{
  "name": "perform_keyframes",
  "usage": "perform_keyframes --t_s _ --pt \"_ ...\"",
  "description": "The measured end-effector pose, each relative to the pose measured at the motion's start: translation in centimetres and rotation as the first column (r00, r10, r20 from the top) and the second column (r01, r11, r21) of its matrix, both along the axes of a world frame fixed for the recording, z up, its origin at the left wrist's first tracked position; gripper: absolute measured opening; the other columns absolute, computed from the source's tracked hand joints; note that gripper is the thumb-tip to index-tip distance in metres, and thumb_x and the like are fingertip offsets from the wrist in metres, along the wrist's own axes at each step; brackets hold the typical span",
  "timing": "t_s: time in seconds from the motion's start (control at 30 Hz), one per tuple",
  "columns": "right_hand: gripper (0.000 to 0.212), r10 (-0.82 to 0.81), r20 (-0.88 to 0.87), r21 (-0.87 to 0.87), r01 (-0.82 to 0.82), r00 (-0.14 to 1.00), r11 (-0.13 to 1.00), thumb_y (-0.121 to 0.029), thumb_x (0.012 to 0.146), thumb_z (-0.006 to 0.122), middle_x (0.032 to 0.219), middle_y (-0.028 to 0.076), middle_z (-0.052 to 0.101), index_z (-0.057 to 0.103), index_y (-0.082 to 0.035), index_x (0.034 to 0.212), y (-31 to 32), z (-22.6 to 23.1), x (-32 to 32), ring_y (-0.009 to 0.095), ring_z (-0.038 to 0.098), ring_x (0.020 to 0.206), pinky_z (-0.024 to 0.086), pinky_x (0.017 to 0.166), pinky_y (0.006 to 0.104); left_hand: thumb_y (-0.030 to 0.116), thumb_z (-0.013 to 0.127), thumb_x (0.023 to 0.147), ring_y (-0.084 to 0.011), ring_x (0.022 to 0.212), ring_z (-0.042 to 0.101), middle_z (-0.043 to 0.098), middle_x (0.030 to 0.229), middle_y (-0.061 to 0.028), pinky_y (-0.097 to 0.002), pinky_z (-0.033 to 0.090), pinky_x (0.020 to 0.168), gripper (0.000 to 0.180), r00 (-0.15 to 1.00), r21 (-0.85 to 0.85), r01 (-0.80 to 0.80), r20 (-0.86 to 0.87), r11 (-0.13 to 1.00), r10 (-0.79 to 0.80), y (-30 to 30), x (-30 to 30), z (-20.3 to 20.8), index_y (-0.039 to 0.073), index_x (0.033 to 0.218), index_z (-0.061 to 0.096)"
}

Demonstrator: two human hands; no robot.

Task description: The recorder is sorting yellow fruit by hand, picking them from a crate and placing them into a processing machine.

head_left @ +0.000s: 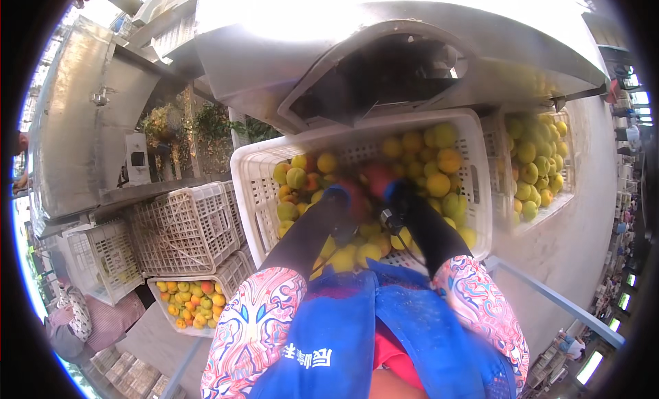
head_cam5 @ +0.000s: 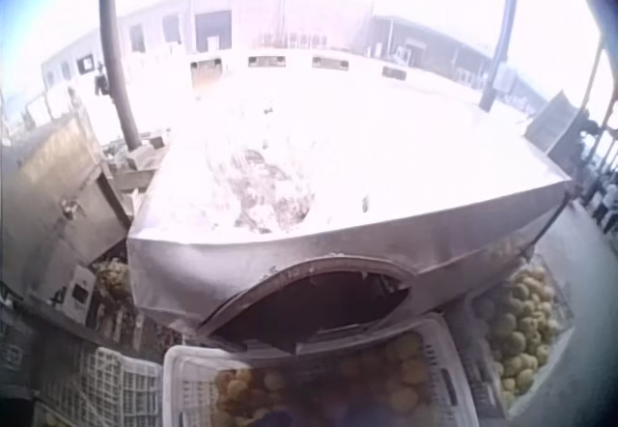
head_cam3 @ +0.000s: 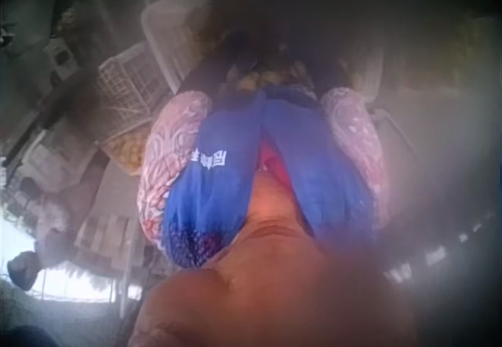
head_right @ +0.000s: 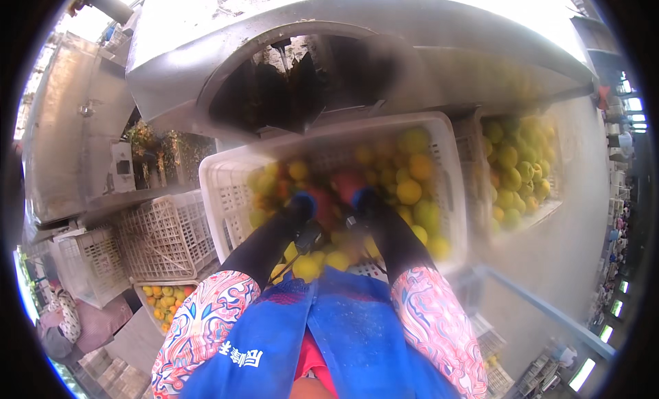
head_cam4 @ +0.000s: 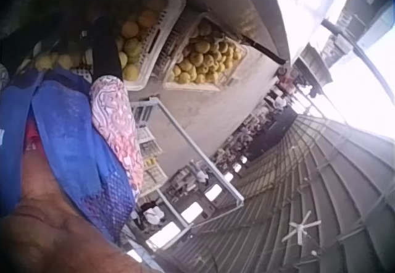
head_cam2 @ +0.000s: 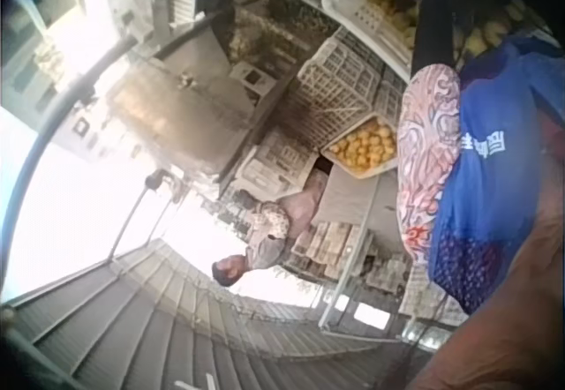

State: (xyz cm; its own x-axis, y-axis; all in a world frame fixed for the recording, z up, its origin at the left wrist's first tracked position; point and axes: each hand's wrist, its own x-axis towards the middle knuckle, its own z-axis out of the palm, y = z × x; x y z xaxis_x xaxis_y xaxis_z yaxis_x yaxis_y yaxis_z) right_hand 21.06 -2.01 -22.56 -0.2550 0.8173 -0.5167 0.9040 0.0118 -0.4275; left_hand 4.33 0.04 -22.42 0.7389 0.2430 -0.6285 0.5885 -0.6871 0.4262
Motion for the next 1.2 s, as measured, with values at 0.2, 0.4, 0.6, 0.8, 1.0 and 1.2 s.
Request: perform_keyframes --t_s 0.2,0.4,0.6,0.8,1.0,1.2 --pt "0.066 -0.249 -0.286 0.067 0.278 0.926 0.958 -0.025 0.074 0.08 0.132 0.02 0.06 0.057 -0.006 0.133 0.2 11.6 1.4 0.036 0.058 0.122 0.047 0.104 0.0426 0.05 0.076 0.076 -0.0351 0.12 0.06 0.067 0.123 -0.0183 -0.0444 0.043 0.108 0.067 0.963 -0.187 -0.16 0.187 0.969 0.196 0.4 -1.2 -1.6 0.01 0.128 0.066" --pt "0.078 -0.285 -0.749 0.048 0.479 0.598 0.877 -0.026 0.067 0.087 0.129 0.015 0.063 0.056 -0.006 0.136 -1.7 19.7 2.3 0.031 0.06 0.121 0.047 0.102 0.0397 0.065 0.07 0.077 -0.0259 0.114 0.061 0.063 0.124 -0.0125 -0.0394 0.049 0.098 0.079 0.201 -0.966 -0.254 -0.092 -0.039 0.975 -1.9 -3.5 5.8 0.008 0.13 0.06" --pt "0.09 0.048 -0.783 0.251 0.245 0.62 0.936 -0.016 0.073 0.083 0.136 0.013 0.06 0.041 -0.003 0.151 -0.9 26.5 -0.5 0.02 0.055 0.126 0.042 0.107 0.033 0.078 0.046 0.087 -0.0298 0.125 0.053 0.055 0.138 -0.0091 -0.0496 0.038 0.108 0.086 -0.061 -0.812 0.579 0.037 0.065 0.997 -2.3 -5.8 14.5 0.01 0.14 0.049" --pt "0.09 -0.019 -0.777 0.306 0.405 0.629 0.862 -0.019 0.078 0.077 0.152 0.023 0.043 0.032 -0.003 0.154 -1.6 28.5 -4.1 0.036 0.044 0.14 0.036 0.113 0.0399 0.074 0.071 0.072 -0.0335 0.126 0.05 0.053 0.14 -0.0116 -0.0508 0.037 0.11 0.098 -0.165 -0.715 0.699 -0.155 0.004 0.974 -1.8 -7.0 18.6 0.009 0.142 0.05" --pt "0.086 0.114 -0.508 0.746 0.37 0.854 0.553 -0.013 0.076 0.075 0.146 0.024 0.049 0.036 -0.003 0.152 0.9 28.2 -5.3 0.037 0.05 0.132 0.04 0.11 0.0431 0.069 0.071 0.077 -0.0308 0.125 0.05 0.054 0.138 -0.0113 -0.0487 0.034 0.113 0.09 -0.142 -0.655 0.755 -0.214 -0.033 0.966 -0.6 -6.2 19.7 0.009 0.14 0.05" --pt "0.078 0.102 -0.545 0.724 0.405 0.832 0.559 -0.017 0.074 0.079 0.139 0.02 0.055 0.048 -0.004 0.144 3.4 27.0 -5.3 0.04 0.053 0.127 0.042 0.107 0.0462 0.071 0.057 0.084 -0.0295 0.126 0.049 0.055 0.136 -0.007 -0.0493 0.033 0.112 0.074 -0.189 -0.714 0.7 -0.194 -0.007 0.963 -0.5 -5.4 17.6 0.017 0.135 0.054"
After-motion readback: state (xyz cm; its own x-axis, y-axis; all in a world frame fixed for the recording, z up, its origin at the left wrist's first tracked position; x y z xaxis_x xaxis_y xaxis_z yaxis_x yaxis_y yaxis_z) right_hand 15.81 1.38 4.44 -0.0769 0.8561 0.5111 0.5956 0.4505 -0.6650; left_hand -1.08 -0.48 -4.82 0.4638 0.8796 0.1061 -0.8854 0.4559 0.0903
